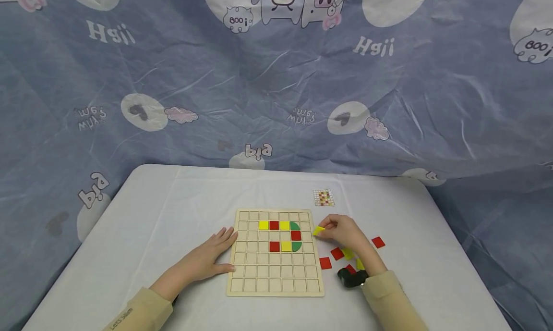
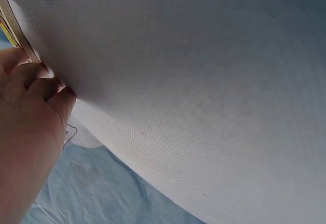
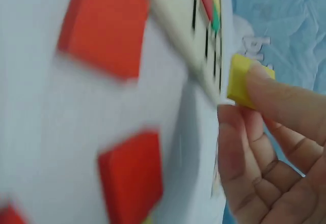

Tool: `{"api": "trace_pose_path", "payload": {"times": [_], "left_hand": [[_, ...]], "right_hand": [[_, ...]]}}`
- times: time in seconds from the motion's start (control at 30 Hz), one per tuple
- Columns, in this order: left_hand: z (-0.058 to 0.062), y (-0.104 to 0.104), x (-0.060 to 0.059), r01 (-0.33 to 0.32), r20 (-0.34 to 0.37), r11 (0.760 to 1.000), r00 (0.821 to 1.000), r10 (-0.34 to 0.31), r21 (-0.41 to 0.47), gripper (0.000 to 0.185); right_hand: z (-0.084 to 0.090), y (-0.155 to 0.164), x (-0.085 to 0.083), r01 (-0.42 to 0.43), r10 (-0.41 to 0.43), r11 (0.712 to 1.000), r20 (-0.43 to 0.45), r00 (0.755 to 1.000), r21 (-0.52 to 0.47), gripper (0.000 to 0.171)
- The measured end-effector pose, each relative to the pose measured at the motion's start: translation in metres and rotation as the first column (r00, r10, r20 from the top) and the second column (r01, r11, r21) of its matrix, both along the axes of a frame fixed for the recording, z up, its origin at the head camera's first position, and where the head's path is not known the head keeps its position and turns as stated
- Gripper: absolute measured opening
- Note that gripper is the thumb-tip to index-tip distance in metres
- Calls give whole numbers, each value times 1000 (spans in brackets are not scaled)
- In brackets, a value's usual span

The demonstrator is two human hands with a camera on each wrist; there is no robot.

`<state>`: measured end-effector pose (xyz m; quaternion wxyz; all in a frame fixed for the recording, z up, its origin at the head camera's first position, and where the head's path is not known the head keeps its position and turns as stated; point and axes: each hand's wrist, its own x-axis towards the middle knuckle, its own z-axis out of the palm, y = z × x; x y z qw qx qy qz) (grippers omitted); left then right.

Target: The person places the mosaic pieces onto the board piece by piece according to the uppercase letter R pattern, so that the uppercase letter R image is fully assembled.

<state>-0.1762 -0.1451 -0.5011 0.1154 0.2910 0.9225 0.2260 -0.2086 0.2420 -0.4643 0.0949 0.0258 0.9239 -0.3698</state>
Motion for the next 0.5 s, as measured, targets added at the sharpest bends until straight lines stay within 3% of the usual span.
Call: {"api": "trace_pose_path", "payload": {"times": [0.27, 0.5], "left_hand": [[2, 1, 0, -10, 18, 1000, 1000, 10, -4, 88], [1, 1, 0, -15, 14, 1000, 1000, 15, -11, 88]], "right_hand": [[1, -50, 0, -60, 53, 988, -50, 997, -145, 14], [-3, -92, 3, -157, 147, 972, -68, 987, -175, 9]]}}
